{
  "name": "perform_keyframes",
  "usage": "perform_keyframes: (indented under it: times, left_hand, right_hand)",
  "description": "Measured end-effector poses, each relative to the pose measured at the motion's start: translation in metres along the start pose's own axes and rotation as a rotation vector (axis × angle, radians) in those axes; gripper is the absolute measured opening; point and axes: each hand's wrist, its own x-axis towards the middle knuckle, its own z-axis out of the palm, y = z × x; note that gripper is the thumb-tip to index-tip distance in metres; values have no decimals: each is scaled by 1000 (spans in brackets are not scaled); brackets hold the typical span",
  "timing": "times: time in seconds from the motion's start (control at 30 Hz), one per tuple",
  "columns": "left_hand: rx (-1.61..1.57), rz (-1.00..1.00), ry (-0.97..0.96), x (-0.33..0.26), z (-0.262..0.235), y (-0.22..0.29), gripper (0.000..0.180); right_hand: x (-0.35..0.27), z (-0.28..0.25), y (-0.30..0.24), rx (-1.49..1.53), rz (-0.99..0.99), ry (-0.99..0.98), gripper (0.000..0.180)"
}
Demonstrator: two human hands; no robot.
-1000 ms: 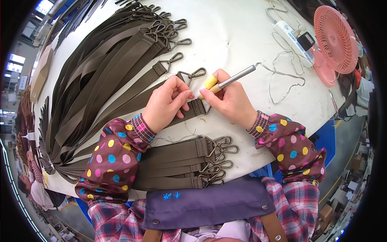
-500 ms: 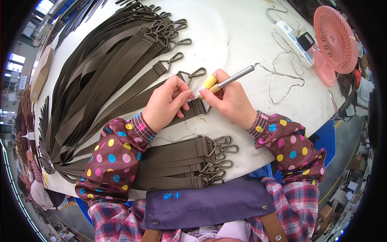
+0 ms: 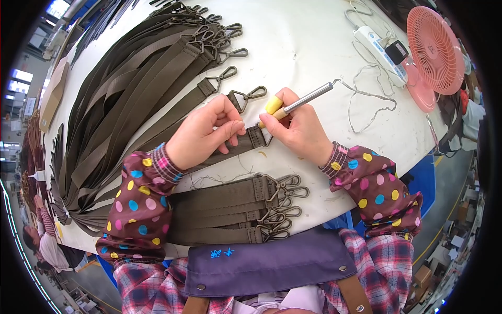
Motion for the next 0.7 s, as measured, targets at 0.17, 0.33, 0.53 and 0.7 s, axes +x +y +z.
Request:
perform_keyframes:
  times: [0.17,0.33,0.53,0.7]
  left_hand:
    - [704,95,-376,-21,-19,24,15]
    - [631,257,-88,-10,-4,12,19]
    - [621,202,-207,12,2,3,17]
    - [597,253,-271,23,-1,-3,12]
  right_hand:
    - [-4,-1,5,63,-1,-2,15]
    - [-9,1,5,100,-54,7,22]
    - [-9,-2,7,57,-23,-51,23]
    - [-9,-2,3,31,-30,-64,22]
